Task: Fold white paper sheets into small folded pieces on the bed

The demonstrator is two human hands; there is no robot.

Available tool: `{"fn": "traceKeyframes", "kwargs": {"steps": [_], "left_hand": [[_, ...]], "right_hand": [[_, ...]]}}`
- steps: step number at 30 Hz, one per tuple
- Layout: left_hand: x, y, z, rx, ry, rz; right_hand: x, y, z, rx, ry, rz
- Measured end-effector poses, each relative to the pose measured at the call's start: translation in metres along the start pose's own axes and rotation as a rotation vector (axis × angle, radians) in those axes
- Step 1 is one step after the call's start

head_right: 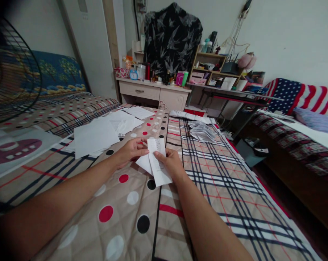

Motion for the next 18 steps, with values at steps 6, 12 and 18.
{"fn": "traceKeyframes", "kwargs": {"steps": [6, 12, 18], "left_hand": [[-0.002, 0.000, 0.000, -0.056, 0.028, -0.044], [-0.004, -0.008, 0.001, 0.057, 0.029, -0.090], [-0.007, -0.009, 0.001, -0.069, -0.033, -0.130]], "right_hand": [[0.002, 0.001, 0.001, 0.018, -0.051, -0.025], [0.006, -0.001, 0.005, -0.077, 0.027, -0.002], [0.007, -0.002, 0.006, -0.124, 0.086, 0.034]]}}
Point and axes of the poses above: each hand's wrist, its own y-axis away from the middle knuckle, its own z-axis out of the palm, x = y × z, the point moved 4 cm from there along -y, towards the middle knuckle, and after that the axes turned 13 degrees about -y, right-handed, at the moved point
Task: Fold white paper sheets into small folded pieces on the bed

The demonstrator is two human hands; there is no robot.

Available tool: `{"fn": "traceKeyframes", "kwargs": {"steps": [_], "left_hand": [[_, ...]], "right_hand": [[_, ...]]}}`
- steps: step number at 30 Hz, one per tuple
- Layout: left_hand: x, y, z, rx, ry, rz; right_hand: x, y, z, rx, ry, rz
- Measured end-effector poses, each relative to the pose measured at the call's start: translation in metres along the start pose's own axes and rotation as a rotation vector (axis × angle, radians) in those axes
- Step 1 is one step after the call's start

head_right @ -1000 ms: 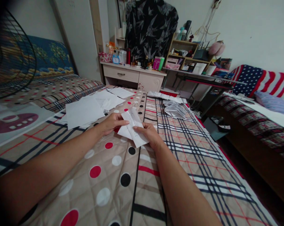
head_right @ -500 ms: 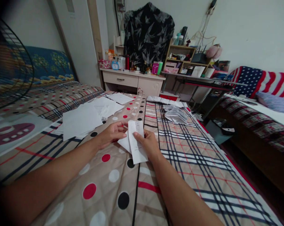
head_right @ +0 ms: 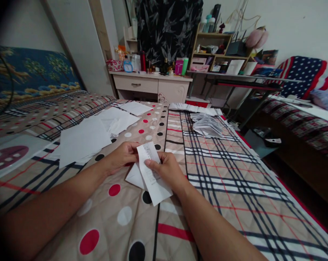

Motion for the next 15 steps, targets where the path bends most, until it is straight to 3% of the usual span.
{"fn": "traceKeyframes", "kwargs": {"steps": [15], "left_hand": [[-0.0023, 0.0016, 0.0021, 0.148, 0.109, -0.047]], "right_hand": [[-0.0024, 0.0021, 0.0028, 0.022, -0.040, 0.026]]}}
Point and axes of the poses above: each hand's wrist, its own y-axis away from the middle knuckle, its own z-axis out of the palm, x = y × z, the point moved 4 cm from there along -y, towards the middle knuckle, and after that the axes turned 13 degrees about -y, right-handed, at the moved point
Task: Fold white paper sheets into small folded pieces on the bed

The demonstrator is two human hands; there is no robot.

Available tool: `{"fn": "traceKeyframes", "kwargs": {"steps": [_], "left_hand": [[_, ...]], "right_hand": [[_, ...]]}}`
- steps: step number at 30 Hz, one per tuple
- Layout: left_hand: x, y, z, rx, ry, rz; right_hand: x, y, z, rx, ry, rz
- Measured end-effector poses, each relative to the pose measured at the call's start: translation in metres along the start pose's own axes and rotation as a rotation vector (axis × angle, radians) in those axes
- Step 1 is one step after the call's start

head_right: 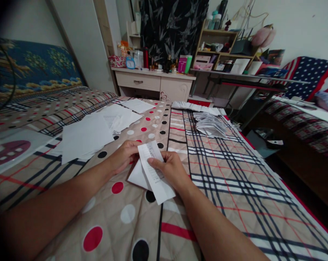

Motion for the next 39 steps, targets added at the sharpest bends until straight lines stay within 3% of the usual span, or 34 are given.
{"fn": "traceKeyframes", "kwargs": {"steps": [3, 6, 11, 16, 24, 29, 39], "left_hand": [[-0.001, -0.001, -0.003, 0.038, 0.068, -0.012], [0.000, 0.000, -0.004, -0.001, 0.092, -0.024], [0.003, 0.003, 0.000, -0.071, -0.162, 0.077], [0.001, 0.003, 0.003, -0.002, -0.215, 0.072], [0.003, 0.004, 0.003, 0.080, -0.063, -0.003], [0.004, 0.005, 0.006, -0.011, -0.251, 0.097], [0.011, 0.004, -0.006, 0.323, -0.284, 0.213]], "right_hand": [[0.000, 0.001, 0.000, 0.013, -0.022, 0.017], [0.001, 0.001, 0.000, 0.033, -0.043, 0.038], [0.000, 0.003, 0.000, 0.040, -0.022, 0.046], [0.000, 0.004, 0.001, 0.025, -0.009, 0.047], [-0.002, 0.005, 0.002, 0.013, 0.031, 0.029], [-0.002, 0.004, 0.002, 0.031, 0.042, 0.008], [-0.006, 0.006, 0.004, 0.002, 0.118, 0.011]]}}
Point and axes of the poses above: each hand's wrist, its own y-axis away from the middle knuckle, its own z-axis out of the palm, x = y × z, the point moved 4 cm from there along -y, towards the middle knuckle, and after that the axes turned 13 degrees about -y, right-handed, at the moved point
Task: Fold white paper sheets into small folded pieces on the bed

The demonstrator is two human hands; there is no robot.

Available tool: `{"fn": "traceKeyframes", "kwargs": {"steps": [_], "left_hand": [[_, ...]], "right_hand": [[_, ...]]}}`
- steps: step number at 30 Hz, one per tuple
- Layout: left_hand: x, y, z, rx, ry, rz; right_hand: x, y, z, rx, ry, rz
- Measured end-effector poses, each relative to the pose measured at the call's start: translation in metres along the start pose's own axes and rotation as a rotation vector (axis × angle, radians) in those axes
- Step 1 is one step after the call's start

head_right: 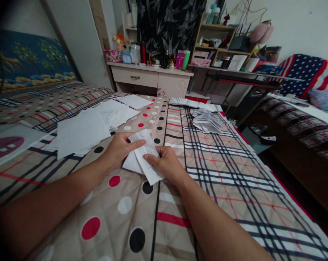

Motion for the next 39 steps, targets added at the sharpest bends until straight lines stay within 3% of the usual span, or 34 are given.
{"fn": "traceKeyframes", "kwargs": {"steps": [16, 27, 32, 39], "left_hand": [[0.002, -0.002, -0.015, 0.262, 0.194, 0.041], [-0.005, -0.010, -0.023, 0.284, 0.241, -0.015], [-0.009, -0.013, -0.029, 0.308, 0.194, -0.007], [-0.021, -0.019, -0.034, 0.325, 0.184, -0.026]], "right_hand": [[0.006, -0.004, -0.004, -0.013, -0.081, -0.031], [0.007, -0.006, -0.010, 0.009, 0.011, -0.080], [0.003, -0.005, -0.009, 0.076, 0.089, -0.135], [-0.004, -0.002, -0.005, 0.090, 0.034, -0.125]]}}
Point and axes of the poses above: each hand's wrist, its own y-axis away from the middle knuckle, its own z-axis out of the palm, x = y × z, the point moved 4 cm from there along -y, towards the middle knuckle, and after that the axes turned 13 degrees about -y, right-handed, at the moved point
